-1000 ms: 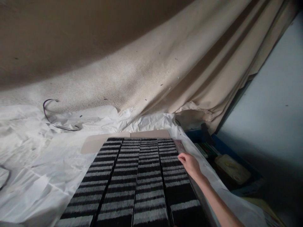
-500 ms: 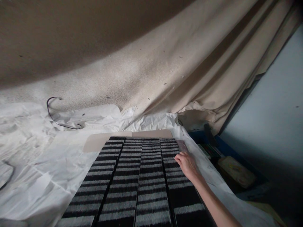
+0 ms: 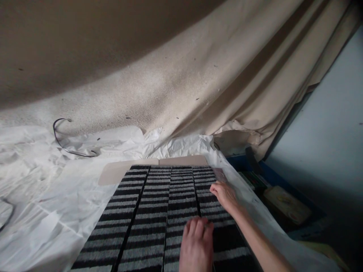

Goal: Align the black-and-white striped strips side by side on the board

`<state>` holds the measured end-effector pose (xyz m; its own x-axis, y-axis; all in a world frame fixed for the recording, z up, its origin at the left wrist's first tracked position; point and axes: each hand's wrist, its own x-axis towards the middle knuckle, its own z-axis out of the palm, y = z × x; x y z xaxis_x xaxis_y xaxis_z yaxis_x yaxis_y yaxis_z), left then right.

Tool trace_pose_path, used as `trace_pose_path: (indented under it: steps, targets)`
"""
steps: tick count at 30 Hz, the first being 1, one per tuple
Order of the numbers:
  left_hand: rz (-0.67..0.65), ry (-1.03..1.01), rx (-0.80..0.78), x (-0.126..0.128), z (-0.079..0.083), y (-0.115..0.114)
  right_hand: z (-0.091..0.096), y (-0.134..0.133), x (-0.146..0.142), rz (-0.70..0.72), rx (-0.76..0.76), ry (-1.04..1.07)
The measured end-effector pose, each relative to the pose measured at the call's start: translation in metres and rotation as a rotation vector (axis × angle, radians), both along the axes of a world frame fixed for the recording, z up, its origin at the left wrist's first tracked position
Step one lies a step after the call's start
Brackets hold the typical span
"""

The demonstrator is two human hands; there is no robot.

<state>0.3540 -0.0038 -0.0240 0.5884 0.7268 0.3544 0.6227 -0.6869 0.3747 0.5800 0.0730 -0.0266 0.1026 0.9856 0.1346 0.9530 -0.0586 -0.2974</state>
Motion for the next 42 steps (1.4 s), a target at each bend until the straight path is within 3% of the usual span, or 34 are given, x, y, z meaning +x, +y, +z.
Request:
trace_pose_path:
  steps: [4,8,13,27,33,42]
  targets:
    - [0.048,0.186,0.030,0.034,0.004,0.067,0.000,-0.001,-0.001,-0.032,-0.008,-0.019]
    - [0.030,0.287,0.057,0.046,-0.002,0.092,0.001,0.002,0.004,-0.019,-0.053,-0.027]
    - [0.008,0.290,0.087,0.045,-0.011,0.092,0.004,0.011,0.012,-0.038,-0.083,-0.059]
    - [0.022,0.217,0.081,0.045,-0.013,0.091,0.004,0.019,0.011,-0.055,-0.072,-0.139]
    - [0.009,0.202,0.068,0.042,-0.016,0.092,-0.003,0.012,0.010,-0.064,0.040,-0.172]
    - [-0.056,0.202,0.035,0.041,-0.015,0.097,-0.012,0.013,0.010,-0.069,0.083,-0.161]
